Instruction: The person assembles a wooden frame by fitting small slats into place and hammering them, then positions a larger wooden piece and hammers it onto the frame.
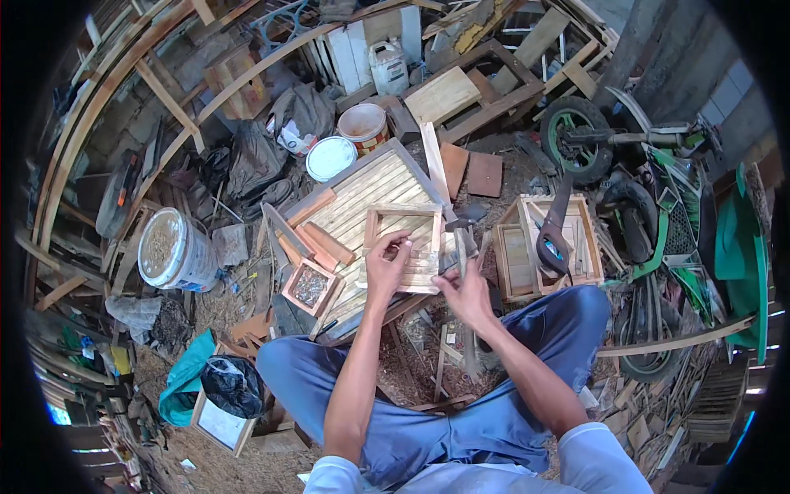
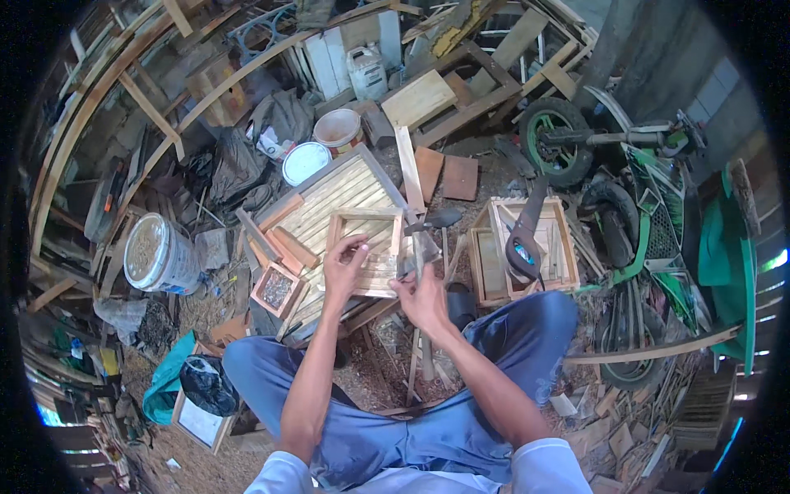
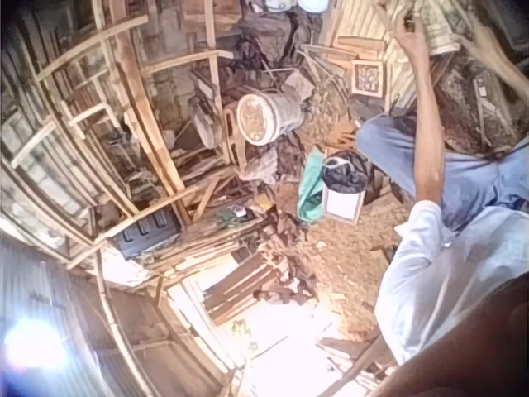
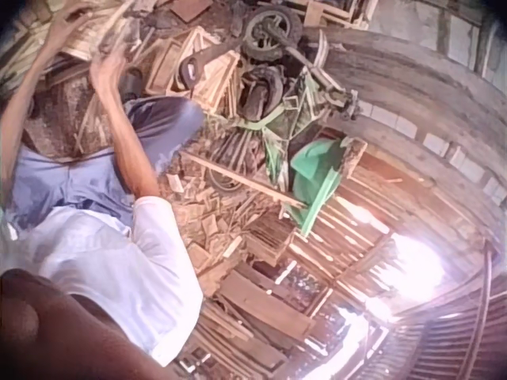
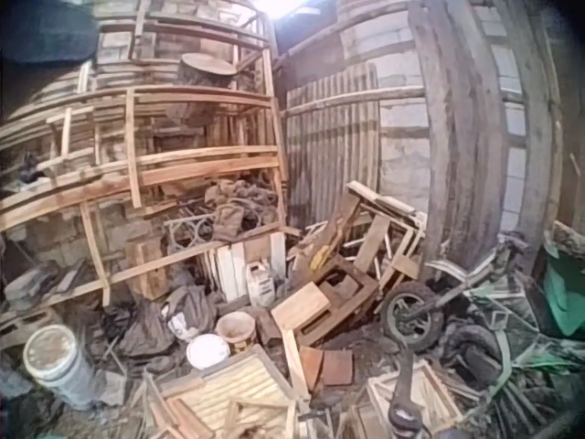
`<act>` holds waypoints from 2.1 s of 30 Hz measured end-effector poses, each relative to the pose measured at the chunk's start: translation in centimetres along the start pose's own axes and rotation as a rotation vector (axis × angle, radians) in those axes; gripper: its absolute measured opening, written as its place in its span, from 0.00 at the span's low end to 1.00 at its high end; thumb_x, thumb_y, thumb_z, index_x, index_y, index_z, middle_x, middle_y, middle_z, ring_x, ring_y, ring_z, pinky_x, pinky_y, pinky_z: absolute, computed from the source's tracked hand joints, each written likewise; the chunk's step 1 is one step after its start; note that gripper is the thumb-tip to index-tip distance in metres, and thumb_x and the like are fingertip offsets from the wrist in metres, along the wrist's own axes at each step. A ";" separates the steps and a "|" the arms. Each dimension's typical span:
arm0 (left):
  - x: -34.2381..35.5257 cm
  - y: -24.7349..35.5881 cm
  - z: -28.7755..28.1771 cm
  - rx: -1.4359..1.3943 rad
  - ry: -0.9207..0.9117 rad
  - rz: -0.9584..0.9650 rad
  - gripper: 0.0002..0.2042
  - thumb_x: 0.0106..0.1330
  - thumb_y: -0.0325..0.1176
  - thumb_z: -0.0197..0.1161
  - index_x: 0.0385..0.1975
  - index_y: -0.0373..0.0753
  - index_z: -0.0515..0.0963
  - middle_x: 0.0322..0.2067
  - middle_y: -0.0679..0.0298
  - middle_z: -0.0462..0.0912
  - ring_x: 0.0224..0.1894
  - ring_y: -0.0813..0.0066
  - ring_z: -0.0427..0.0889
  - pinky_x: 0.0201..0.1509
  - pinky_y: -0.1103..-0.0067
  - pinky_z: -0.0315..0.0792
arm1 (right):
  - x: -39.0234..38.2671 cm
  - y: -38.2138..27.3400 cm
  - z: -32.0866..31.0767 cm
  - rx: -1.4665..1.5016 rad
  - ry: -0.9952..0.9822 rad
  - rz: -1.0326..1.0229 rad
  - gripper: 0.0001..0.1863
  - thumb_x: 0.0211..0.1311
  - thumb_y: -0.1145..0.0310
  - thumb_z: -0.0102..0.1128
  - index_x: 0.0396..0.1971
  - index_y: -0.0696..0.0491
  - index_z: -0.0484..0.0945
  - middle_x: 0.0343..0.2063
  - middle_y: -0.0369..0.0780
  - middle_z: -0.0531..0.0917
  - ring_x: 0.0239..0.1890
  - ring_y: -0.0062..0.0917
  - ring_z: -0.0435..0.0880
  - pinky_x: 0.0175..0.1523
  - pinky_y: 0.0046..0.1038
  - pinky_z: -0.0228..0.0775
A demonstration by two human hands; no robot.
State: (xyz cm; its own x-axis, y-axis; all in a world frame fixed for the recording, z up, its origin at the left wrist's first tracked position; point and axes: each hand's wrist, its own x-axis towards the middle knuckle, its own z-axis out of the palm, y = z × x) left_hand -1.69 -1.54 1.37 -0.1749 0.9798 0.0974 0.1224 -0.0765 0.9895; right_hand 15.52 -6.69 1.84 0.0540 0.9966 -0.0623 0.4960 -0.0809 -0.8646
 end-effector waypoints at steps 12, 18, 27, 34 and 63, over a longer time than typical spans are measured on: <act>0.1 -0.2 1.1 0.437 -0.090 0.193 0.06 0.63 0.26 0.63 0.36 0.31 0.81 0.32 0.57 0.84 0.35 0.67 0.83 0.43 0.75 0.75 | 0.5 1.0 0.5 0.326 0.013 0.291 0.23 0.55 0.67 0.72 0.39 0.60 0.66 0.32 0.45 0.84 0.34 0.25 0.85 0.41 0.29 0.79; 2.0 1.5 4.2 0.391 -0.164 0.338 0.04 0.62 0.26 0.63 0.34 0.34 0.81 0.30 0.57 0.83 0.35 0.62 0.81 0.44 0.71 0.71 | 0.6 1.9 -0.7 0.323 0.167 0.171 0.21 0.55 0.69 0.72 0.39 0.61 0.67 0.37 0.46 0.83 0.40 0.26 0.85 0.44 0.27 0.79; 4.4 0.5 6.1 0.468 -0.307 0.344 0.07 0.61 0.28 0.65 0.36 0.33 0.82 0.35 0.55 0.85 0.37 0.62 0.83 0.45 0.74 0.74 | 1.9 3.9 0.2 0.450 0.189 0.303 0.22 0.58 0.69 0.70 0.40 0.62 0.64 0.36 0.46 0.82 0.39 0.25 0.85 0.38 0.27 0.84; 2.3 0.2 7.4 0.161 -0.172 0.166 0.06 0.59 0.27 0.66 0.35 0.35 0.85 0.34 0.55 0.86 0.39 0.66 0.83 0.50 0.71 0.71 | 1.8 3.6 -0.4 0.361 0.185 0.341 0.23 0.57 0.67 0.71 0.39 0.62 0.64 0.34 0.45 0.82 0.34 0.25 0.86 0.36 0.26 0.83; -1.8 1.8 6.8 -0.290 -0.361 -0.213 0.04 0.65 0.25 0.63 0.37 0.34 0.77 0.32 0.64 0.82 0.32 0.80 0.81 0.35 0.78 0.81 | 2.2 0.7 -3.7 0.585 0.280 0.077 0.18 0.54 0.75 0.68 0.37 0.59 0.66 0.31 0.44 0.86 0.33 0.27 0.86 0.38 0.28 0.79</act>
State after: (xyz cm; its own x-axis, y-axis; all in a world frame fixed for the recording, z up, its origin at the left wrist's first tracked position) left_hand 5.47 -2.20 2.29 0.1885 0.9767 -0.1023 -0.1640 0.1340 0.9773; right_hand 19.22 -4.65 2.97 0.3332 0.9402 -0.0708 -0.0681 -0.0509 -0.9964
